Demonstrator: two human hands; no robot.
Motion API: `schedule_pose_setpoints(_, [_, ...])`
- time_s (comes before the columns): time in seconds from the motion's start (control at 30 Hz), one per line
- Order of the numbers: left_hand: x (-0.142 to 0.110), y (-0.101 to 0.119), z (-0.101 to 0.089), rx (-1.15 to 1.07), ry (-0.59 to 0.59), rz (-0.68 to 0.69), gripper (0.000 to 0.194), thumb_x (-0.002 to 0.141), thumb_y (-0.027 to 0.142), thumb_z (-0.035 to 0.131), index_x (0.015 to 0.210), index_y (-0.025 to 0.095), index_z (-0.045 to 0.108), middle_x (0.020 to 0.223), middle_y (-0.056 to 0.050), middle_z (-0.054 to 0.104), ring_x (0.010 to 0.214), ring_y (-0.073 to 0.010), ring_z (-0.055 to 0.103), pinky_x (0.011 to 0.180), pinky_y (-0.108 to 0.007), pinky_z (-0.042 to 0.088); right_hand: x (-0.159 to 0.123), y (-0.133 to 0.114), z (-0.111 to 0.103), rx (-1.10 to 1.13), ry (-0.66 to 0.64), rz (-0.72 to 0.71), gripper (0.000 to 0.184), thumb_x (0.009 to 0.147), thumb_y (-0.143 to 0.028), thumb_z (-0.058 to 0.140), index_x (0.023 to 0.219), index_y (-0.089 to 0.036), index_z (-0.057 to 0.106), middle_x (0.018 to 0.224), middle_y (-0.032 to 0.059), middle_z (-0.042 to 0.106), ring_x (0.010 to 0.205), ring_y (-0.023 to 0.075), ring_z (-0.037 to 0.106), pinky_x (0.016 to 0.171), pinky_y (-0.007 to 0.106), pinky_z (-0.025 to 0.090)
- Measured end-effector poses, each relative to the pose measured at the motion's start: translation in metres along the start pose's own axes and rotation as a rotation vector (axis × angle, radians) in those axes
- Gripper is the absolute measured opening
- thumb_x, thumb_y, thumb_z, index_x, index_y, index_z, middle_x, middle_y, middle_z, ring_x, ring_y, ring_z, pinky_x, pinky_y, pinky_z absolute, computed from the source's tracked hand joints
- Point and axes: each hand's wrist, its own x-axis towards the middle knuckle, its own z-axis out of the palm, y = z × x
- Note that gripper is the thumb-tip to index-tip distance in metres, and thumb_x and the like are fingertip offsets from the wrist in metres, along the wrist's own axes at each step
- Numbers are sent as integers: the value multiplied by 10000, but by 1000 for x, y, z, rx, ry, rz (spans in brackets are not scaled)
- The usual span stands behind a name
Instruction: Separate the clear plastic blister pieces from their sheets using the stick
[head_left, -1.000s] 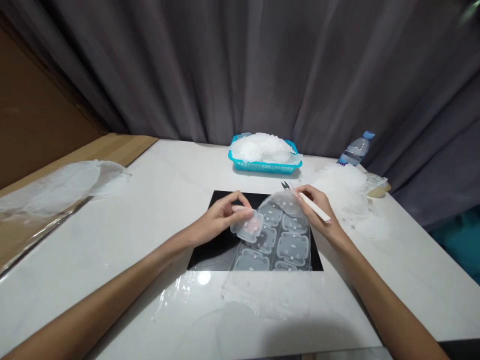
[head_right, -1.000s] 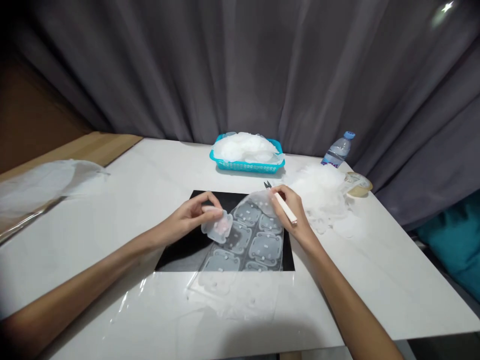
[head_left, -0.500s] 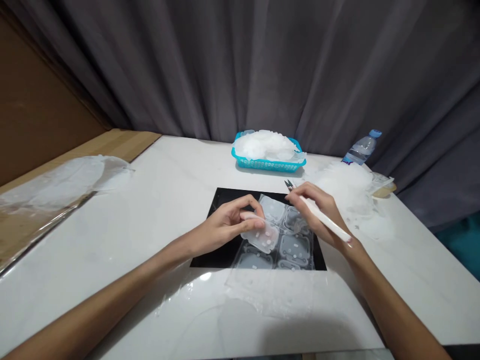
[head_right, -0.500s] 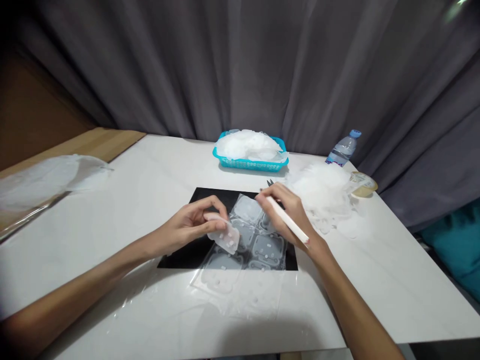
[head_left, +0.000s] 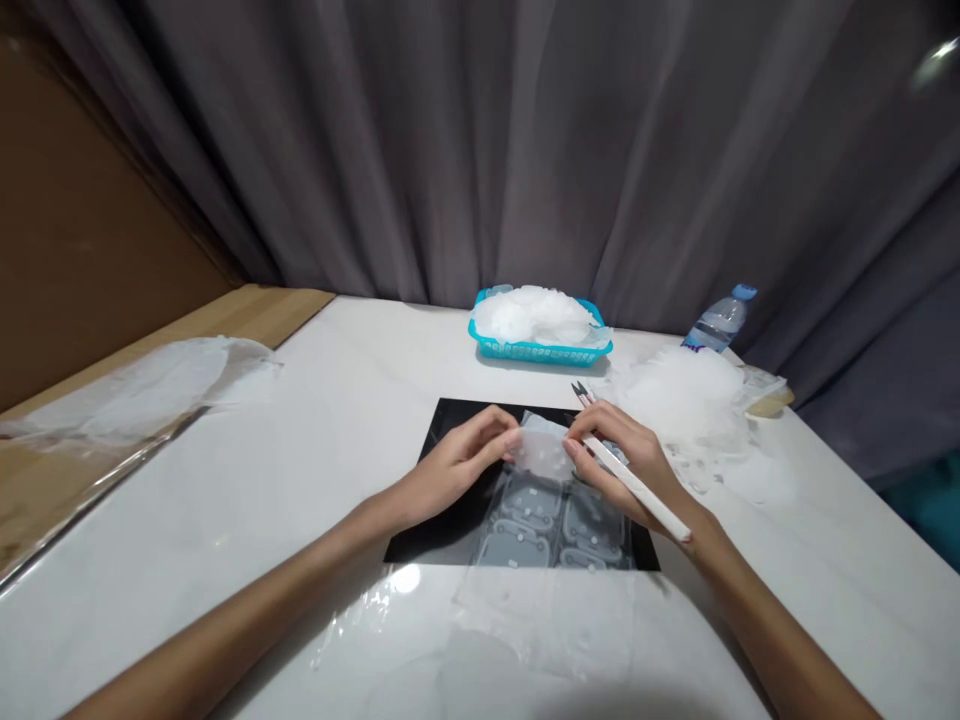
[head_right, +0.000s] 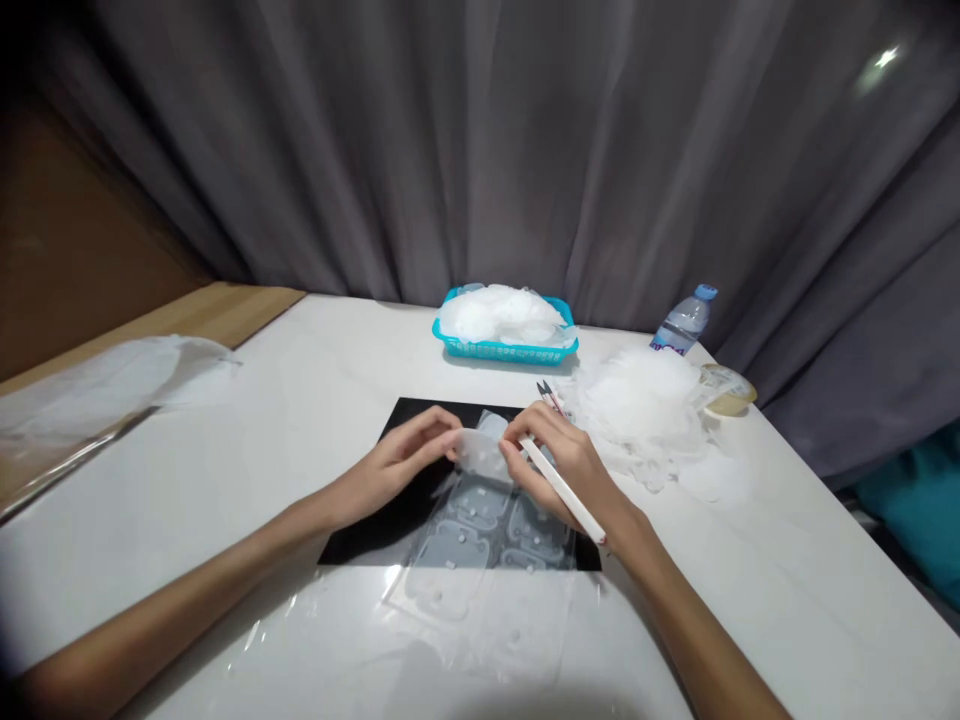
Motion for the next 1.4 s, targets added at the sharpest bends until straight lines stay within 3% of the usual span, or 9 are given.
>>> schedule_pose_setpoints(0.13, [0, -19, 1, 398, -73, 110, 381, 998, 499, 637, 1283, 252, 589, 1330, -100, 600, 1263, -299, 547, 1124, -473, 426, 19, 30, 5, -76, 124, 67, 125, 1006, -304, 582, 927, -227, 641, 912, 49, 656, 848, 197, 638, 749, 320, 530])
schedule_pose_setpoints(0.3, [-9, -28, 11, 669, -86, 183, 429, 1053, 467, 542, 1423, 250, 533, 1456, -133, 532, 1360, -321, 516, 1165, -510, 431, 94, 88, 2, -18, 264, 289, 293, 972, -477, 552, 953, -198, 638, 834, 31, 675, 662, 174, 652, 600, 289, 539])
schedule_pose_setpoints(0.43, [-15, -32, 15, 789, -90, 175, 516, 1068, 505, 483, 1498, 219, 469, 1542, -179, 475, 1422, -368, 474, 1179, -596, 409, 157, 130, 2, -119, 373, 406, 272, 955, -385, 485, 951, -162, 640, 855, 76, 696, 714, 205, 666, 695, 330, 552])
schedule_pose_setpoints(0.53, [-16, -32, 17, 819, -73, 170, 537, 1068, 526, 467, 1485, 187, 466, 1517, -190, 508, 1407, -376, 492, 1165, -600, 425, 178, 149, 5, -233, 411, 481, 188, 908, -283, 511, 874, -165, 653, 870, 117, 702, 875, 265, 656, 855, 394, 526])
schedule_pose_setpoints(0.73, [-16, -27, 25, 776, 17, 125, 436, 1054, 479, 513, 1366, 173, 523, 1324, -168, 621, 1258, -369, 576, 1092, -584, 454, 181, 169, -1, -439, 409, 564, 165, 941, -238, 540, 901, -167, 683, 1034, 172, 697, 1178, 348, 543, 986, 474, 467])
schedule_pose_setpoints(0.93, [0, -41, 29, 283, 167, -24, 384, 945, 410, 664, 1245, 198, 552, 1111, -80, 663, 1034, -259, 632, 949, -415, 503, 182, 199, 0, -482, 339, 572, 301, 1006, -386, 659, 1212, -167, 657, 1232, 82, 673, 1082, 228, 672, 947, 452, 575])
schedule_pose_setpoints(1.1, [23, -53, 26, 71, 201, -161, 424, 870, 503, 705, 1123, 178, 600, 783, 9, 637, 732, -197, 588, 711, -322, 437, 170, 223, 16, -459, 320, 523, 344, 1010, -381, 660, 1281, -171, 637, 1283, 96, 662, 1097, 235, 680, 937, 454, 596])
schedule_pose_setpoints(1.27, [23, -49, 18, -25, 162, -134, 370, 921, 563, 598, 907, 194, 578, 733, 26, 553, 717, -168, 544, 705, -292, 433, 159, 237, -24, -447, 339, 503, 334, 1012, -387, 656, 1263, -168, 644, 1280, 96, 664, 1119, 242, 672, 960, 468, 583])
schedule_pose_setpoints(1.4, [21, -46, 16, -65, 130, -118, 371, 951, 551, 564, 831, 202, 523, 721, 37, 497, 716, -158, 494, 718, -286, 412, 143, 240, -61, -423, 251, 551, 320, 1013, -396, 653, 1232, -162, 655, 1227, 86, 683, 1060, 224, 689, 924, 442, 595])
